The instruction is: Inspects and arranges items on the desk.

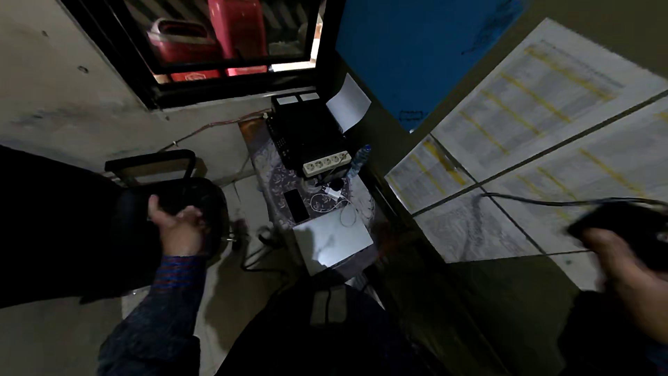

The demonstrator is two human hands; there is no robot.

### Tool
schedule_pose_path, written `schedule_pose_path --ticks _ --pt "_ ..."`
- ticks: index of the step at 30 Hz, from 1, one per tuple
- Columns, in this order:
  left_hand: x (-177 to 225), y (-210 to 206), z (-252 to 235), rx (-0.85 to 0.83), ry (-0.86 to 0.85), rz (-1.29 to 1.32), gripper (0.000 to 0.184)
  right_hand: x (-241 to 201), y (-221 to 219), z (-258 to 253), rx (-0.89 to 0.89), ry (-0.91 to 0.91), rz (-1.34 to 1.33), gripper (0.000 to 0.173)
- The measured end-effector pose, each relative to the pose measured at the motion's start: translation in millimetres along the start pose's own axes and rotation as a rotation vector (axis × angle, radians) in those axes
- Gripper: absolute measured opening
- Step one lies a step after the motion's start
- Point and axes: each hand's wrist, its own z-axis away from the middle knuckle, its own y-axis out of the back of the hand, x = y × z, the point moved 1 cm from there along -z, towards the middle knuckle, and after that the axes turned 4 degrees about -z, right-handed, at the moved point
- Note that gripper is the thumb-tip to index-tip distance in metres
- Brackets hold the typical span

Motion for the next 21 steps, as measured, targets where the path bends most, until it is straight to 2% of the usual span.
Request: schedule_pose_path --ticks 1,4,5,7,9,12,15,17,19,21 --pt "8 -20 18 -0.112 -0.077 -0.047 0.076 -1 -27 -3 -0.046 -0.031 -0.004 0.054" --pt "30 -70 60 -0.538 -0.254 -0.077 0.041 -14 -124 -17 -0.295 0.0 -0.133 0.048" --pt "37 -84 71 -0.68 -0.315 -0.102 0.035 -14 -154 -18 -0.388 0.03 -0.197 0.047" --pt "42 -108 90 -0.865 -0.473 -0.143 0.033 -11 -205 -18 -0.553 0.048 -0.293 0.046" --pt "39 -125 105 -0.905 -0.501 -0.136 0.038 -4 -242 -16 -0.649 0.005 -0.384 0.046" --pt "33 -142 120 -0.778 -0.468 -0.353 0.053 15 -279 -12 -0.655 -0.113 -0.581 0.051" --pt "12 -157 124 -0.636 -0.429 -0.333 0.043 45 -307 -2 -0.652 -0.215 -0.788 0.054" --pt "5 -167 127 -0.617 -0.369 -0.298 0.043 64 -316 1 -0.792 -0.287 -0.867 0.061" --pt "3 -176 130 -0.625 -0.281 -0.35 0.042 85 -323 2 -0.955 -0.267 -0.969 0.067" --pt "-2 -186 134 -0.579 -0.217 -0.423 0.037 103 -330 3 -1.105 -0.215 -1.156 0.065"
